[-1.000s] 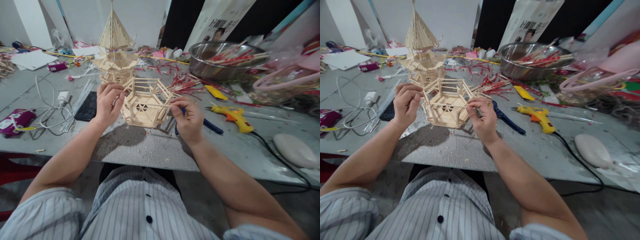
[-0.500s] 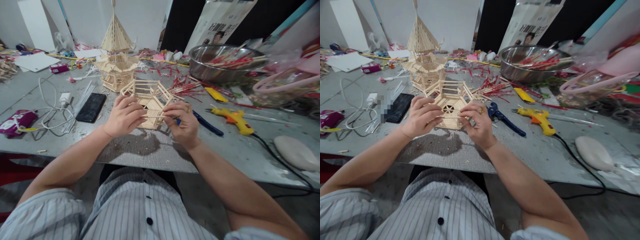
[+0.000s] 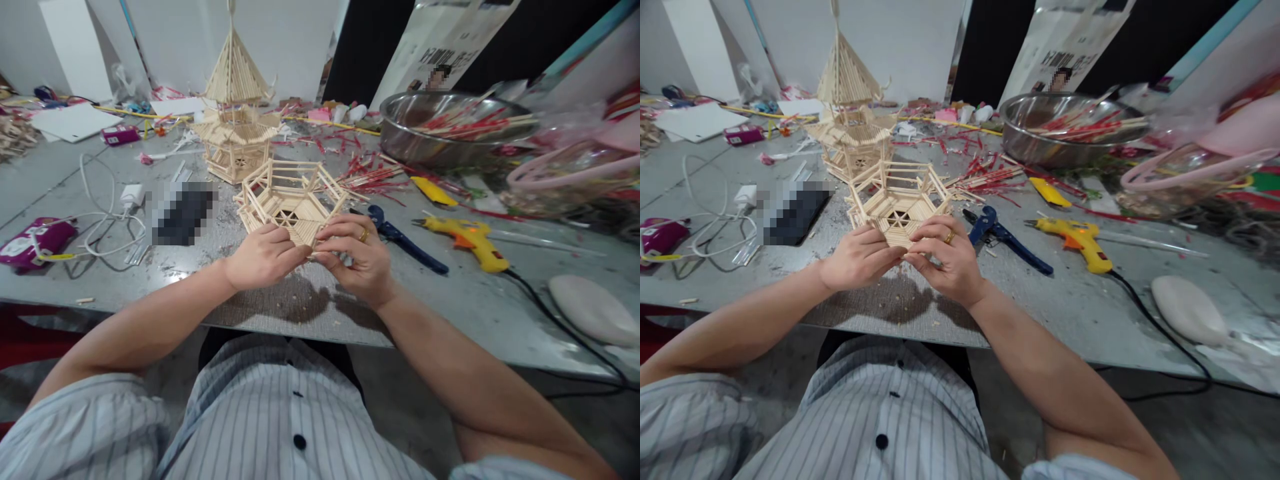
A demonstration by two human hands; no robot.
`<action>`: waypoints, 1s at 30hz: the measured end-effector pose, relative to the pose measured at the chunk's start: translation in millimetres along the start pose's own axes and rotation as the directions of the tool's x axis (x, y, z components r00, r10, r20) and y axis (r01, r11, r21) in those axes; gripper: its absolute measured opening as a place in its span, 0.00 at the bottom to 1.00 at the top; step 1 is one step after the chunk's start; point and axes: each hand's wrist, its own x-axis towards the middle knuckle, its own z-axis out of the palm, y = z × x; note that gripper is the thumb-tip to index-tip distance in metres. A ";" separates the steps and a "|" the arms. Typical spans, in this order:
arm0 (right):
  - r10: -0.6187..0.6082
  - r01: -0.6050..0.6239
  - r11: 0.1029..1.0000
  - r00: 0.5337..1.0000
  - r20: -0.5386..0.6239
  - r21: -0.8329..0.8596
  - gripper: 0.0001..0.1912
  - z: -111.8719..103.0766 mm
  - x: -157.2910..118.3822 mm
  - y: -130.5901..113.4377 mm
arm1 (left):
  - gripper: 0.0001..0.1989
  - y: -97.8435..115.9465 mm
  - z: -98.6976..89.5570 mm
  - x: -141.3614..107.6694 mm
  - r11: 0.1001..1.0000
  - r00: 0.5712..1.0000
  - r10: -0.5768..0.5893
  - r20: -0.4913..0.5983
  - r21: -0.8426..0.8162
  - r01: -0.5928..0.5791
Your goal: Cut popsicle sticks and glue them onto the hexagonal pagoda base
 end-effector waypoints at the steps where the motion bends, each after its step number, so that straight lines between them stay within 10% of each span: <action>1: 0.003 -0.003 1.000 1.000 0.006 0.000 0.03 -0.4 0.0 -0.1 | 0.11 1.2 0.2 -0.1 1.000 1.000 -0.004 0.007 -0.001 0.004; 30: 0.071 -0.067 0.988 0.997 0.019 -0.141 0.08 5.0 -3.3 8.0 | 0.17 4.8 5.7 -4.7 0.997 0.989 0.019 0.147 -0.082 -0.007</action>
